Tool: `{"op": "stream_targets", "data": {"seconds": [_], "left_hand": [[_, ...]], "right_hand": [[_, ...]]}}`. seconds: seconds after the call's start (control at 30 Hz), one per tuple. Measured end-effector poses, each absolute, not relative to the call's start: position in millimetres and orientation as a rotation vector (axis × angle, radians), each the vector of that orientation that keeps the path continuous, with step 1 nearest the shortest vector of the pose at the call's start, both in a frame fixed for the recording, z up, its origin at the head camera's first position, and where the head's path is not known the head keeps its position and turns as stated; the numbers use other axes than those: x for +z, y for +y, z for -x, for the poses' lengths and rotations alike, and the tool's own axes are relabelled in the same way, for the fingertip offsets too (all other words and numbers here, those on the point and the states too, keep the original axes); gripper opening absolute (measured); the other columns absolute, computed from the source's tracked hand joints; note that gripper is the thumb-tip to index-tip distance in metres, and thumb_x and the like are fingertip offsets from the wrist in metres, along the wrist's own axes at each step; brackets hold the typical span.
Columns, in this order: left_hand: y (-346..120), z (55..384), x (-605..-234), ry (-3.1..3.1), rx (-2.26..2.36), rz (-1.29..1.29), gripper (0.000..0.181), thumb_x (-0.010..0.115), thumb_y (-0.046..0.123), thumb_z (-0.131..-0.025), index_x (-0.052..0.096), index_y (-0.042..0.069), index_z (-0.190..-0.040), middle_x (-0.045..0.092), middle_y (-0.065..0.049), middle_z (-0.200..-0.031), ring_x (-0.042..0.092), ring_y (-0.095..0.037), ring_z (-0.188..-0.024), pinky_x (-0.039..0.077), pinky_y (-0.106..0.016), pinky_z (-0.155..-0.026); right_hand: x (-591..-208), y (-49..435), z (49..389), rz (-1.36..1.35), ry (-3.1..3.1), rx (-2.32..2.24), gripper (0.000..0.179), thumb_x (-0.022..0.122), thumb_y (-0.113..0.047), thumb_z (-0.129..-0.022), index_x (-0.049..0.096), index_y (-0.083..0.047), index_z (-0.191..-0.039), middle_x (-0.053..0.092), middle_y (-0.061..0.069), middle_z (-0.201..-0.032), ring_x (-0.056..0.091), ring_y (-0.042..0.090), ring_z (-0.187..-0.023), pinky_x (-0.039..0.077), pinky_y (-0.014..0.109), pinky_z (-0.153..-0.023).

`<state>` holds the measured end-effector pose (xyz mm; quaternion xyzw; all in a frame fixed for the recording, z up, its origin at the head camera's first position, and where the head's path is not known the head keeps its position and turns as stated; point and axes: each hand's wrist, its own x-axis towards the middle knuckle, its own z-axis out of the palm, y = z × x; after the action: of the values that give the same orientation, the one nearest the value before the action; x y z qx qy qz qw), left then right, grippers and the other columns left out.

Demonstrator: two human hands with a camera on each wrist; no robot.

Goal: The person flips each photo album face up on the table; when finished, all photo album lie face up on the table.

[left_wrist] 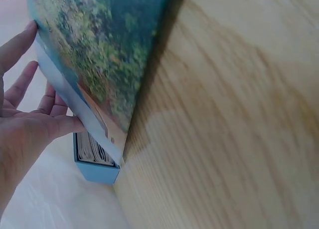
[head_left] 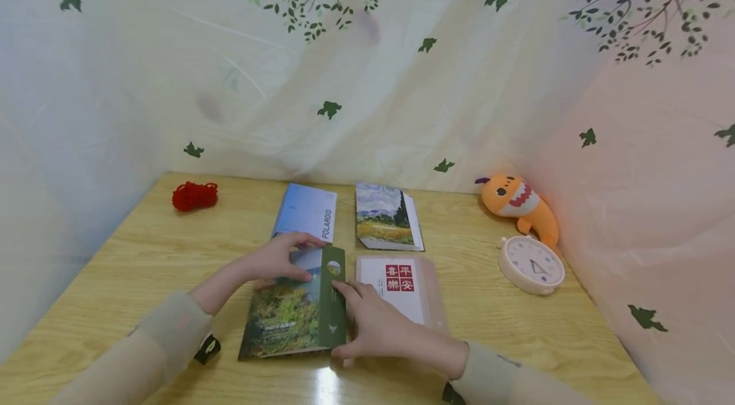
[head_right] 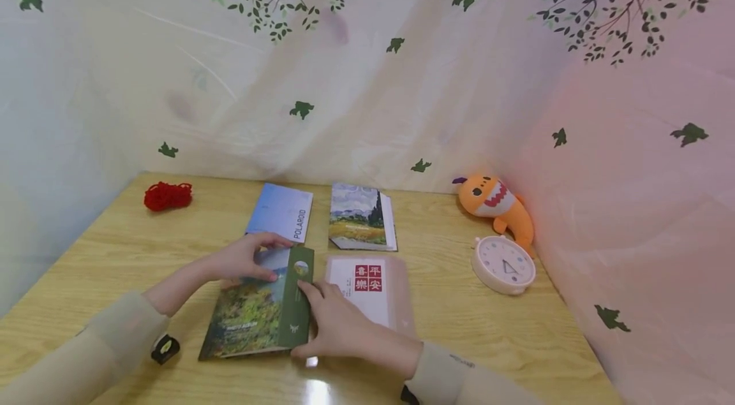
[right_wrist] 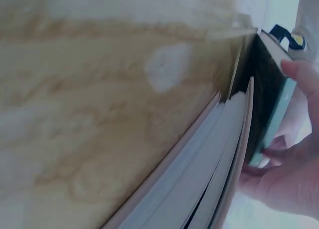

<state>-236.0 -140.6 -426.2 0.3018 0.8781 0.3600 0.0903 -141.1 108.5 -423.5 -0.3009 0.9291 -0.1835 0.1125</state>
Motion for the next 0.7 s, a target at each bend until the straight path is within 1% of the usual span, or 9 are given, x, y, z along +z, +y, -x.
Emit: {"op": "stream_targets", "data": {"seconds": [0.17, 0.3, 0.37, 0.47, 0.7], "left_hand": [[-143, 235, -425, 2.566, 1.154, -0.871, 0.062, 0.081, 0.031, -0.074, 0.055, 0.013, -0.128, 0.055, -0.009, -0.125, 0.049, -0.034, -0.119, 0.040, -0.054, -0.098], [-143, 235, -423, 2.550, 1.197, -0.898, 0.061, 0.080, 0.028, -0.076, 0.054, 0.011, -0.128, 0.054, -0.010, -0.126, 0.048, -0.034, -0.120, 0.038, -0.054, -0.101], [-142, 235, -422, 2.550, 1.206, -0.910, 0.061, 0.080, 0.028, -0.076, 0.053, 0.011, -0.129, 0.054, -0.009, -0.127, 0.048, -0.033, -0.120, 0.039, -0.054, -0.100], [-142, 234, -420, 2.539, 1.238, -0.905, 0.061, 0.079, 0.026, -0.077, 0.052, 0.011, -0.129, 0.053, -0.009, -0.128, 0.047, -0.032, -0.120, 0.038, -0.056, -0.100], [-144, 229, -414, 2.498, 1.320, -0.874, 0.063, 0.079, 0.023, -0.077, 0.050, 0.010, -0.131, 0.051, -0.010, -0.131, 0.044, -0.033, -0.122, 0.034, -0.062, -0.101]], "right_hand": [[-420, 114, 142, 0.966, 2.674, -0.669, 0.099, 0.078, -0.051, -0.069, 0.027, -0.021, -0.148, 0.040, 0.012, -0.141, 0.047, 0.023, -0.122, 0.046, 0.036, -0.098], [-417, 117, 143, 1.021, 2.672, -0.720, 0.092, 0.077, -0.048, -0.072, 0.030, -0.022, -0.146, 0.040, 0.010, -0.136, 0.050, 0.017, -0.114, 0.047, 0.029, -0.094], [-416, 118, 144, 1.043, 2.677, -0.724, 0.091, 0.076, -0.048, -0.072, 0.030, -0.021, -0.146, 0.040, 0.009, -0.136, 0.050, 0.016, -0.113, 0.047, 0.028, -0.094], [-412, 119, 145, 1.056, 2.673, -0.735, 0.091, 0.075, -0.048, -0.073, 0.029, -0.022, -0.147, 0.037, 0.009, -0.138, 0.049, 0.017, -0.115, 0.047, 0.028, -0.095], [-403, 118, 144, 1.056, 2.642, -0.823, 0.089, 0.072, -0.053, -0.075, 0.026, -0.027, -0.147, 0.030, 0.006, -0.147, 0.042, 0.020, -0.127, 0.042, 0.037, -0.102]]}}
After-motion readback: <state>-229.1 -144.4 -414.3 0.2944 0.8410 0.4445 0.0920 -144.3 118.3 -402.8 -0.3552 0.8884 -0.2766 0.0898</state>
